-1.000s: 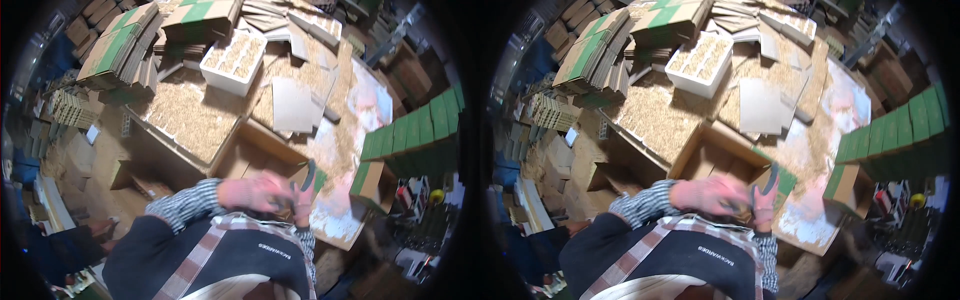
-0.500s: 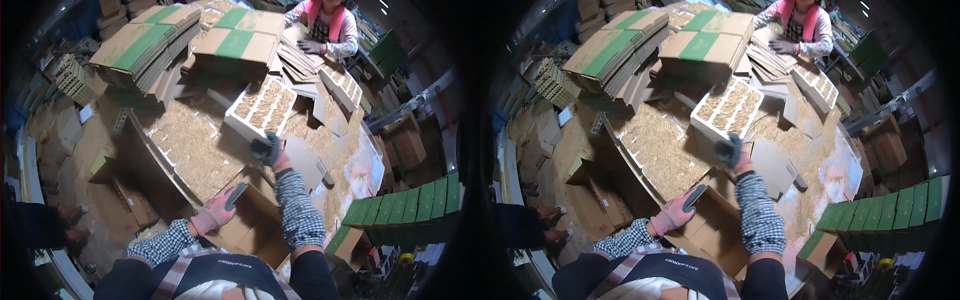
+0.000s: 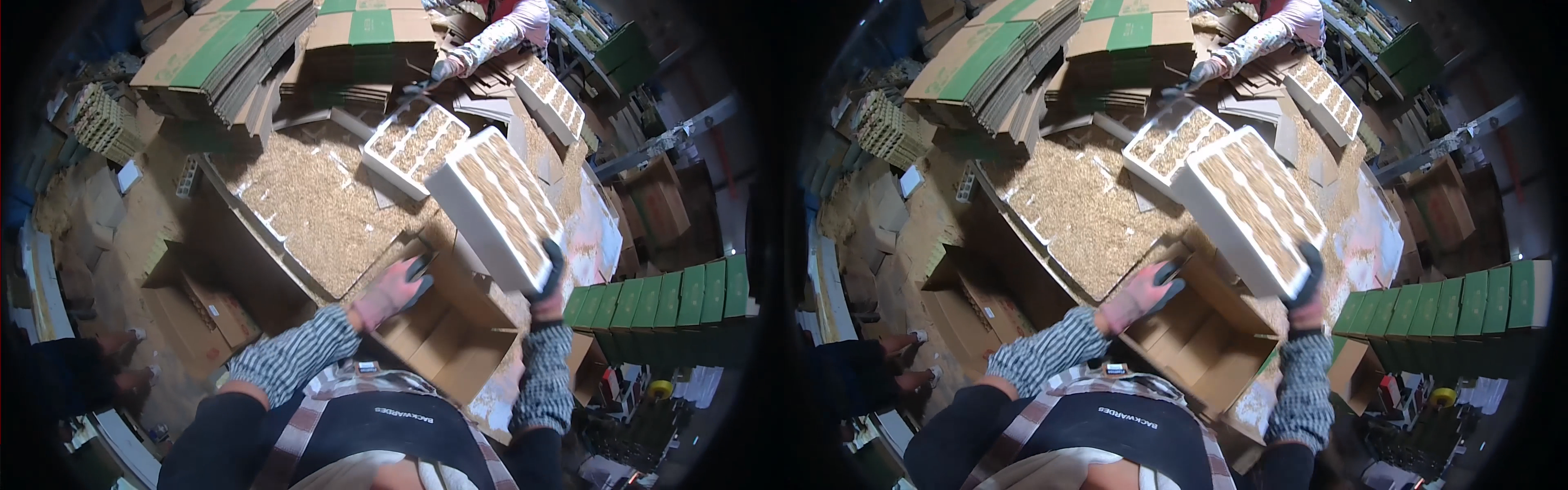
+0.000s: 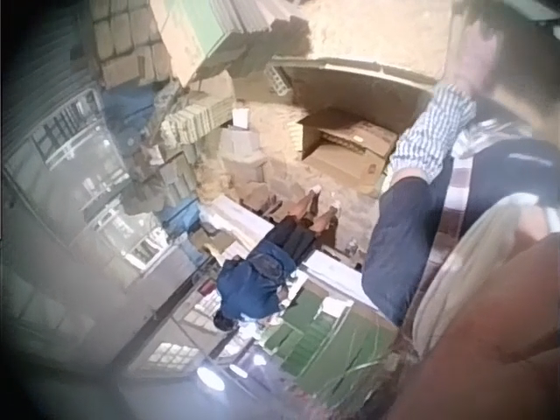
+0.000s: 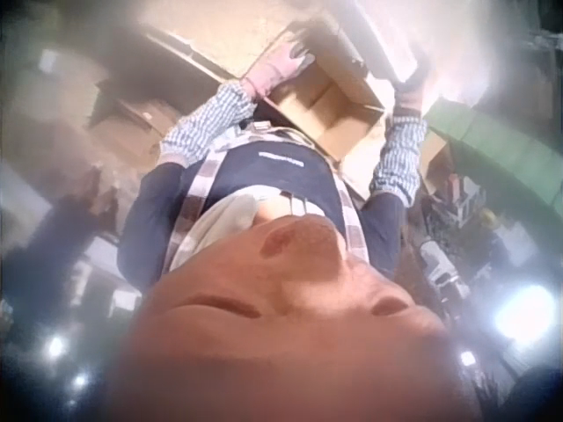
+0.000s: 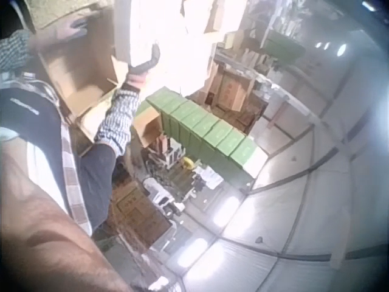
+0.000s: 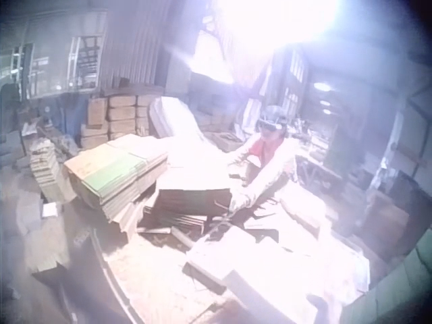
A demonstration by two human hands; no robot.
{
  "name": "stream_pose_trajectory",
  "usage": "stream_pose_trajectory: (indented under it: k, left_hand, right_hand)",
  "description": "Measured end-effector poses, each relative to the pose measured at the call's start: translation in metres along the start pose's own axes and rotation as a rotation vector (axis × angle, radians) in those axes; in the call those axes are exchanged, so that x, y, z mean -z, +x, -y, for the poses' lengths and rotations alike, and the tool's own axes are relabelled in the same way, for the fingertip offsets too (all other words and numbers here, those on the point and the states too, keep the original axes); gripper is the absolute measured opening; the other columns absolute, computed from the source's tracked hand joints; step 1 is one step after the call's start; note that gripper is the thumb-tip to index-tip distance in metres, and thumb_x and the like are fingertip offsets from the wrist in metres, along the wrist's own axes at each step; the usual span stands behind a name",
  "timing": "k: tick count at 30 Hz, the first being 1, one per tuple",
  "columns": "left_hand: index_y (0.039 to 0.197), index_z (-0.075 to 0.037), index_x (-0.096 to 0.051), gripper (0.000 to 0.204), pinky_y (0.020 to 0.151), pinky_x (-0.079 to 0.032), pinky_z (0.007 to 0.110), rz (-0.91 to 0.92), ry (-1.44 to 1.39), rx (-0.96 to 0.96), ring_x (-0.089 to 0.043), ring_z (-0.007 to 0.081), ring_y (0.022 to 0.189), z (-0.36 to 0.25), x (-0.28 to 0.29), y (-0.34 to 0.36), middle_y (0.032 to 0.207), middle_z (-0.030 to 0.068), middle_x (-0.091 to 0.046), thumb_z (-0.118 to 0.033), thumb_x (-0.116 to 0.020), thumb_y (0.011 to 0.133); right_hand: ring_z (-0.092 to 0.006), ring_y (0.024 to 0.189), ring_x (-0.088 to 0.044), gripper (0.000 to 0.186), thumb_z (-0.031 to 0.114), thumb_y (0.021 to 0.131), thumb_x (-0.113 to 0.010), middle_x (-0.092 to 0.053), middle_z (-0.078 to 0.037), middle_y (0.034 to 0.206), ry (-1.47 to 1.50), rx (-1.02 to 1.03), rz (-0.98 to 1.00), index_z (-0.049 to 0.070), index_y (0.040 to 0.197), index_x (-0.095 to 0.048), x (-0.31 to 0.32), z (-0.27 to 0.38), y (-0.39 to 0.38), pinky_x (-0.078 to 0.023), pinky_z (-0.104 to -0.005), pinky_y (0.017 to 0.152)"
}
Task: The person packages individual trays of goods into cardboard boxes. They repeatedly pick up a tray of items, place it into a green cardboard box, insert a cardboard divider, and then stack the filled box onto a vertical column of similar boxes.
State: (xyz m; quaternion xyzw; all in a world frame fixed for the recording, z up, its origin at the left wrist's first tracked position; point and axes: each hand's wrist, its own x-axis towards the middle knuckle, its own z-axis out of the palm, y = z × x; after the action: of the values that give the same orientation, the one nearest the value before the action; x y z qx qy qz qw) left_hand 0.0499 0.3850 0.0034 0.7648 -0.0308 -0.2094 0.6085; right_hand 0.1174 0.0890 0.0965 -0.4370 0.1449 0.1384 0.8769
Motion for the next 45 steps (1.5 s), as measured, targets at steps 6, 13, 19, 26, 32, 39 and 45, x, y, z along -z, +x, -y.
stream_pose_trajectory:
  k: [6, 13, 19, 26, 32, 39, 45]
  left_hand:
    - [0.125, 0.000, -0.058, 0.043, 0.086, -0.049, 0.032, -0.072, -0.072, -0.033, -0.065, 0.0232, 0.097, -0.027, -0.014, 0.053, 0.108, 0.0154, -0.069, -0.031, -0.056, 0.095]
    - [0.136, -0.004, -0.052, 0.044, 0.091, -0.049, 0.028, -0.010, -0.137, -0.117, -0.063, 0.0220, 0.107, -0.012, -0.011, 0.044, 0.124, 0.0147, -0.064, -0.015, -0.054, 0.094]
    - [0.136, -0.012, -0.052, 0.044, 0.085, -0.050, 0.040, -0.005, 0.116, -0.139, -0.066, 0.0322, 0.092, -0.024, -0.020, 0.027, 0.106, 0.0189, -0.067, -0.024, -0.053, 0.094]
    - [0.147, -0.002, -0.032, 0.102, 0.111, -0.018, 0.062, -0.448, 1.048, -0.092, -0.030, 0.0473, 0.134, 0.062, 0.032, -0.003, 0.144, 0.0308, -0.035, -0.063, -0.064, 0.072]
    - [0.154, -0.018, -0.019, 0.101, 0.113, -0.013, 0.060, -0.477, 1.282, 0.273, -0.016, 0.0420, 0.143, 0.102, 0.063, 0.006, 0.157, 0.0206, -0.016, -0.061, -0.066, 0.076]
    - [0.153, -0.010, -0.022, 0.079, 0.114, -0.016, 0.053, -0.455, 0.836, 0.162, -0.021, 0.0427, 0.141, 0.132, 0.092, 0.005, 0.152, 0.0272, -0.025, -0.046, -0.057, 0.092]
    - [0.148, 0.001, -0.028, 0.064, 0.097, -0.043, 0.032, -0.110, -0.062, 0.201, -0.049, 0.0199, 0.119, -0.033, -0.026, -0.021, 0.140, 0.0139, -0.046, -0.013, -0.057, 0.093]
  right_hand:
    - [-0.0377, 0.120, -0.054, 0.065, 0.027, 0.087, -0.055, -0.049, -0.023, 0.138, 0.145, -0.065, -0.260, 0.001, 0.144, -0.036, 0.022, -0.014, -0.156, -0.044, -0.0483, 0.104]
    - [-0.0272, 0.105, -0.063, 0.059, 0.020, 0.086, -0.067, -0.060, -0.018, 0.124, -0.281, -0.124, -0.417, -0.005, 0.135, -0.044, 0.048, -0.051, -0.141, -0.053, -0.0368, 0.091]
    - [-0.0364, 0.104, -0.063, 0.055, 0.029, 0.082, -0.071, -0.065, -0.023, 0.112, -1.729, -0.279, -0.544, 0.001, 0.125, -0.051, 0.096, -0.091, -0.132, -0.049, -0.0424, 0.089]
    - [-0.0352, 0.090, -0.068, 0.054, 0.040, 0.082, -0.069, -0.069, -0.022, 0.093, -2.059, -0.634, -0.573, -0.001, 0.113, -0.051, 0.047, -0.093, -0.155, -0.053, -0.0422, 0.080]
    - [-0.0370, 0.097, -0.065, 0.080, 0.044, 0.087, -0.061, -0.065, -0.027, 0.108, -2.012, -0.504, -0.337, -0.010, 0.138, -0.033, 0.041, -0.088, -0.153, -0.052, -0.0411, 0.085]
    - [-0.0215, 0.110, -0.058, 0.079, -0.001, 0.079, -0.071, -0.051, -0.014, 0.131, -0.799, 0.492, -1.026, 0.005, 0.147, -0.031, 0.210, -0.082, -0.178, -0.051, -0.0317, 0.088]
    - [-0.0436, 0.139, -0.025, 0.128, 0.047, 0.056, -0.088, -0.027, -0.029, 0.149, -1.697, 0.190, -1.263, -0.001, 0.150, -0.017, 0.380, -0.162, -0.120, -0.020, -0.0514, 0.115]
